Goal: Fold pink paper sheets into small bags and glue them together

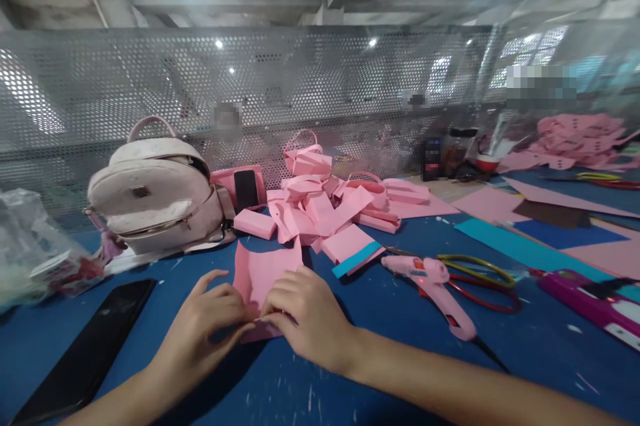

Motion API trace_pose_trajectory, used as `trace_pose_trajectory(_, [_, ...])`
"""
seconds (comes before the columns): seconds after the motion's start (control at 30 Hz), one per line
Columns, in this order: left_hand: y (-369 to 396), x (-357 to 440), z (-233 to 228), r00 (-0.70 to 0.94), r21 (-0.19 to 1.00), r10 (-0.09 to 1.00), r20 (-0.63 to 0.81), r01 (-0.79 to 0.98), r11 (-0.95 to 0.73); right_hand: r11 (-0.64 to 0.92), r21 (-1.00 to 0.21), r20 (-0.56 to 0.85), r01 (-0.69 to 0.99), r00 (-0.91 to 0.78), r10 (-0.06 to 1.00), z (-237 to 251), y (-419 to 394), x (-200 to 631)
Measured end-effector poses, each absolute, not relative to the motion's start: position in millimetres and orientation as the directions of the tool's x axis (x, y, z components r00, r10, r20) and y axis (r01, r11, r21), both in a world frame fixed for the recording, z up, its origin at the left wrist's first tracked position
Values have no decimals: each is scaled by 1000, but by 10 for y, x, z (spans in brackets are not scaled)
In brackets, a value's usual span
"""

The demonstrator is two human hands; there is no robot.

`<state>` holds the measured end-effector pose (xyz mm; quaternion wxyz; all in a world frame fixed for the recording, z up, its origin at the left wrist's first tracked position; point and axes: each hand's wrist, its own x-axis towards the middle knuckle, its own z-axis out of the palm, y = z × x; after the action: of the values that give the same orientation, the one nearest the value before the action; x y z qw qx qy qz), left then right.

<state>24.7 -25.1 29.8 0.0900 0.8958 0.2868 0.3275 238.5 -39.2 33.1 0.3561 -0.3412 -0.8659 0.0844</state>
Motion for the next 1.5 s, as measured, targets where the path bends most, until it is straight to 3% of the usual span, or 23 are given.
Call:
trace_pose_trajectory(0.17, [-216,218,258,625,362,568,535,438,-823,756,-369,489,541,-579,653,412,-358,2455])
trace_pose_trajectory(0.27, [-165,191,270,638,282,507,579,428,-859,749,-300,457,590,-601,656,454,-323,2549])
trace_pose_trajectory(0.37, [-178,202,311,661,127,414,626,438,-890,807,-77,530,586,-662,531,461,-345,2595])
trace_pose_trajectory(0.47, [-289,246,333,685,-101,287,670,467,-878,811,197,575,550,-735,359,458,-425,2576])
trace_pose_trajectory(0.6, [-505,292,257,713,-374,126,690,500,-781,800,338,552,496,-793,258,475,-570,2533])
trace_pose_trajectory(0.77, [-626,315,116,729,-437,157,666,552,-711,814,359,494,458,-833,250,431,-705,2484])
trace_pose_trajectory(0.97, [-566,385,98,691,-392,145,708,556,-733,687,306,571,659,-704,421,213,-788,2338])
trace_pose_trajectory(1.5, [-629,323,-282,768,-414,239,594,547,-728,637,323,468,700,-703,535,21,-803,2268])
